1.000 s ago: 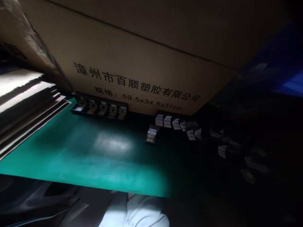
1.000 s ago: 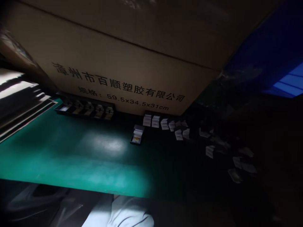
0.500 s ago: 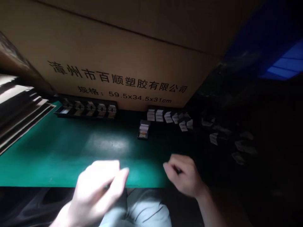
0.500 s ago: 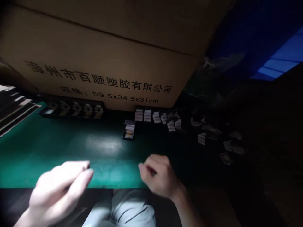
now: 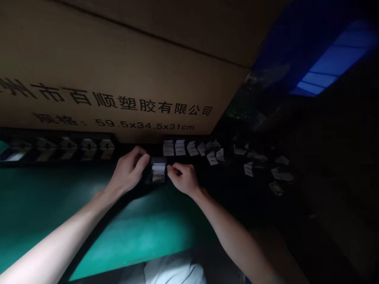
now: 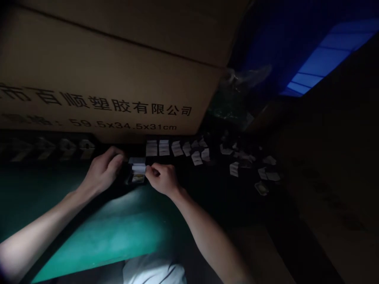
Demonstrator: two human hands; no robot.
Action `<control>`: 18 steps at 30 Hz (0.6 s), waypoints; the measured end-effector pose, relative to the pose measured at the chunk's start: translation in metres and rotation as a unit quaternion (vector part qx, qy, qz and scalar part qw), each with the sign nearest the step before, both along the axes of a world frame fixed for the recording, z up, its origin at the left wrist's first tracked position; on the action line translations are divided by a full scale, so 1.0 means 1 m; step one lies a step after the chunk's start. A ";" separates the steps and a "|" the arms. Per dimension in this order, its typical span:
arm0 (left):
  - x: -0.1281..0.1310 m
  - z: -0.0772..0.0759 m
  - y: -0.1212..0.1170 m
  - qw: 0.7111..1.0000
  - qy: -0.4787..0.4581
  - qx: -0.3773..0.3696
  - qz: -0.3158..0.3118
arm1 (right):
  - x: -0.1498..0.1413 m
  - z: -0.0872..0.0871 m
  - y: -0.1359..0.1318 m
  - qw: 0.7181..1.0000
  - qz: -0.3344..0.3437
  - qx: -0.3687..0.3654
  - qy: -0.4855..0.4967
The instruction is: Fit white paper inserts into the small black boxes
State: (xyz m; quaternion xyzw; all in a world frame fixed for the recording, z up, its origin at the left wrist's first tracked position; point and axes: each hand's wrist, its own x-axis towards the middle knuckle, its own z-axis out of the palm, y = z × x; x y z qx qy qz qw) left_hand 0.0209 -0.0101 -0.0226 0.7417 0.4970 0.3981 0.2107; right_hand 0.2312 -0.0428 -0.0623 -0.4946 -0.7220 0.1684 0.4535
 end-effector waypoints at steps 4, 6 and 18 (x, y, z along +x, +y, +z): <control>0.007 0.000 0.004 0.998 0.032 -0.061 -0.014 | 0.000 0.001 0.003 1.000 -0.006 -0.019 0.011; 0.009 -0.002 0.003 0.995 0.045 -0.092 -0.008 | 0.000 0.000 0.003 1.000 -0.005 -0.021 0.005; 0.003 -0.017 0.010 0.992 0.066 -0.051 -0.098 | 0.030 0.013 -0.003 0.987 -0.054 0.141 -0.054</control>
